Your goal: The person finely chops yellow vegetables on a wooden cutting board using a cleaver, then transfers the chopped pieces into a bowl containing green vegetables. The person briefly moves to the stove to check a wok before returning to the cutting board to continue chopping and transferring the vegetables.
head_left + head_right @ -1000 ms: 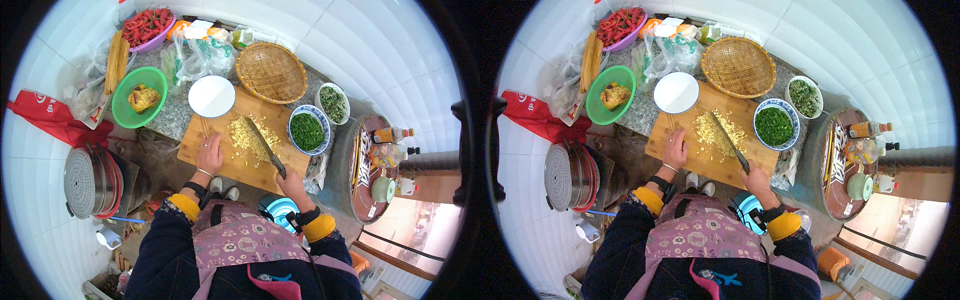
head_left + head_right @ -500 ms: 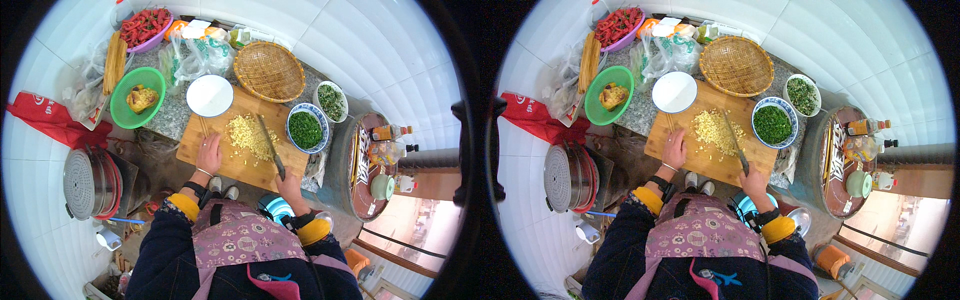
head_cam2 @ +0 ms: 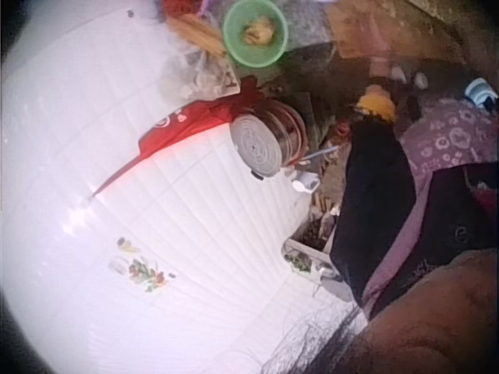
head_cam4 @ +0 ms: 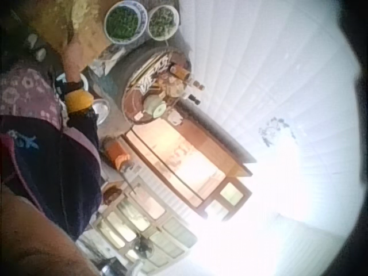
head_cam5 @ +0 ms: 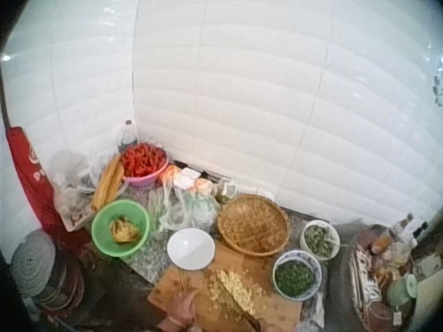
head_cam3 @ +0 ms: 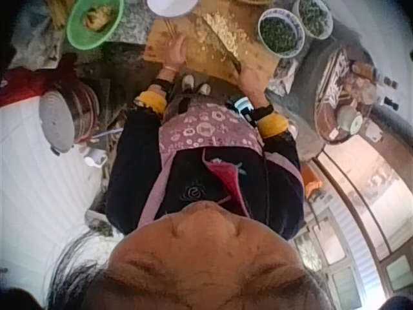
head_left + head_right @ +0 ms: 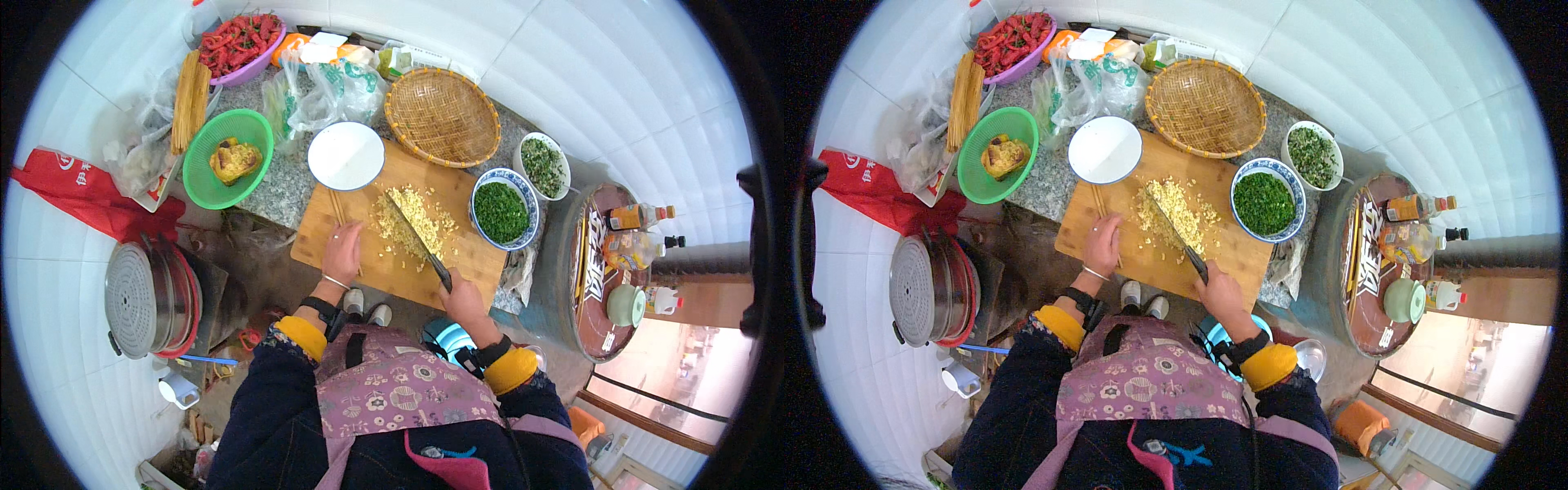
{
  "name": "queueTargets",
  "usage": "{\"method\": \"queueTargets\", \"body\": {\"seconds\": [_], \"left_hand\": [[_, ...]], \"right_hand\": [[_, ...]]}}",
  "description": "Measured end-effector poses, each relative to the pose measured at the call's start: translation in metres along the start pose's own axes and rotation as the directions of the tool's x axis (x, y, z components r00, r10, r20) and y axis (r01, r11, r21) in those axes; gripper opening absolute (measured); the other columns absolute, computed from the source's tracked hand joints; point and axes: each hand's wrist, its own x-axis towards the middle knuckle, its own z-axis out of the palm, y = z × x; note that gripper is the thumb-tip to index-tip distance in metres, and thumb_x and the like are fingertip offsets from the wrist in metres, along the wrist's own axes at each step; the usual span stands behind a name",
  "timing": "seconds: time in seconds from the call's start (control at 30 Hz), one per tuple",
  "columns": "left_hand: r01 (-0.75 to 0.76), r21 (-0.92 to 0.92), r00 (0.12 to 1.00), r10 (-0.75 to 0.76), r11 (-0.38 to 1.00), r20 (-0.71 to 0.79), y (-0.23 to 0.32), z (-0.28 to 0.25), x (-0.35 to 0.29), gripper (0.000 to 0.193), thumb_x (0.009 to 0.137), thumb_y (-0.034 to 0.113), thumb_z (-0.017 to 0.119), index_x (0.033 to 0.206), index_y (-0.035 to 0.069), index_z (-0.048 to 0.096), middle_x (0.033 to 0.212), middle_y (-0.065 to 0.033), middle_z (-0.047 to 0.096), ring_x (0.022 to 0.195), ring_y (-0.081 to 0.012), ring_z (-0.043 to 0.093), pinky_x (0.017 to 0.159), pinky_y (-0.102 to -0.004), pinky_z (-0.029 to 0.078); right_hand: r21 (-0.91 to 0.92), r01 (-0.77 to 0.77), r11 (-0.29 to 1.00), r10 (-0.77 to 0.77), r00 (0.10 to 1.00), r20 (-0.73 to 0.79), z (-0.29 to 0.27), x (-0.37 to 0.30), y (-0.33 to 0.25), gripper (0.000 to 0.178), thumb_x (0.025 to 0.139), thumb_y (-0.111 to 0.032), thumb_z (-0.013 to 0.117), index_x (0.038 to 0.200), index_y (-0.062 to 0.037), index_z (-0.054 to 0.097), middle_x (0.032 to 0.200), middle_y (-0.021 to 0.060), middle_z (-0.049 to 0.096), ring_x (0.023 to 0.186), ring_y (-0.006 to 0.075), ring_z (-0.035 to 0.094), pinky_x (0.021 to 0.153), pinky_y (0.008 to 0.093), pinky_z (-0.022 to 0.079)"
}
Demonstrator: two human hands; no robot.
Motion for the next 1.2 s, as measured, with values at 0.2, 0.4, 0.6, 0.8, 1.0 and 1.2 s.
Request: {"method": "queueTargets", "body": {"seconds": [0.2, 0.4, 0.6, 0.8, 1.0, 1.2], "left_hand": [[-0.001, -0.041, 0.999, -0.001, 0.999, -0.048, -0.004, 0.004, -0.007, 0.027, 0.089, 0.005, 0.051, 0.116, 0.002, 0.056, 0.108, -0.0193, 0.060, 0.106, -0.0379, 0.054, 0.102, -0.0516, 0.036], [-0.017, 0.004, 0.998, 0.017, 1.000, -0.058, -0.003, 0.004, -0.006, 0.024, 0.087, 0.006, 0.054, 0.111, 0.003, 0.057, 0.105, -0.0183, 0.058, 0.103, -0.0382, 0.054, 0.099, -0.0500, 0.039], [0.051, 0.032, 0.998, -0.052, 0.998, 0.023, -0.001, 0.001, -0.004, 0.027, 0.085, 0.005, 0.057, 0.112, 0.003, 0.057, 0.104, -0.0180, 0.057, 0.101, -0.0386, 0.053, 0.098, -0.0485, 0.039], [0.029, 0.023, 0.999, -0.028, 0.999, -0.029, 0.003, 0.001, -0.004, 0.024, 0.087, 0.007, 0.055, 0.111, 0.003, 0.057, 0.101, -0.0191, 0.058, 0.099, -0.0411, 0.053, 0.103, -0.0489, 0.037], [0.021, 0.030, 1.000, -0.021, 0.999, -0.023, 0.001, 0.000, 0.000, 0.026, 0.087, 0.007, 0.055, 0.113, 0.003, 0.056, 0.105, -0.0199, 0.058, 0.102, -0.0411, 0.053, 0.102, -0.0487, 0.037], [-0.003, 0.055, 1.000, 0.004, 0.998, -0.027, 0.001, 0.001, 0.000, 0.028, 0.087, 0.006, 0.055, 0.114, 0.003, 0.055, 0.109, -0.0201, 0.057, 0.105, -0.0400, 0.053, 0.102, -0.0486, 0.037]], "right_hand": [[0.025, 0.014, 1.000, -0.015, 0.999, 0.041, 0.003, -0.006, -0.004, 0.029, 0.084, -0.026, 0.061, 0.103, -0.0070, 0.050, 0.070, 0.0238, 0.063, 0.066, 0.0447, 0.062, 0.061, 0.0550, 0.048], [0.000, 0.014, 1.000, -0.014, 0.997, 0.075, 0.006, -0.010, -0.007, 0.028, 0.083, -0.025, 0.061, 0.102, -0.0076, 0.050, 0.070, 0.0239, 0.062, 0.067, 0.0446, 0.062, 0.061, 0.0552, 0.048], [0.040, 0.035, 0.999, -0.036, 0.999, 0.028, 0.002, -0.008, -0.003, 0.028, 0.082, -0.024, 0.061, 0.102, -0.0075, 0.050, 0.069, 0.0240, 0.062, 0.066, 0.0456, 0.060, 0.061, 0.0555, 0.047], [0.059, -0.033, 0.998, 0.031, 0.999, 0.037, -0.008, -0.004, 0.005, 0.026, 0.084, -0.025, 0.059, 0.099, -0.0056, 0.051, 0.070, 0.0267, 0.061, 0.068, 0.0469, 0.060, 0.063, 0.0561, 0.047], [0.097, -0.049, 0.994, 0.051, 0.999, -0.017, -0.007, -0.004, 0.010, 0.024, 0.085, -0.024, 0.058, 0.097, -0.0040, 0.052, 0.070, 0.0273, 0.061, 0.068, 0.0478, 0.059, 0.063, 0.0566, 0.047], [0.043, -0.042, 0.998, 0.044, 0.998, -0.038, -0.007, -0.005, 0.007, 0.024, 0.084, -0.024, 0.059, 0.096, -0.0049, 0.052, 0.070, 0.0267, 0.061, 0.067, 0.0473, 0.060, 0.062, 0.0559, 0.047]]}}
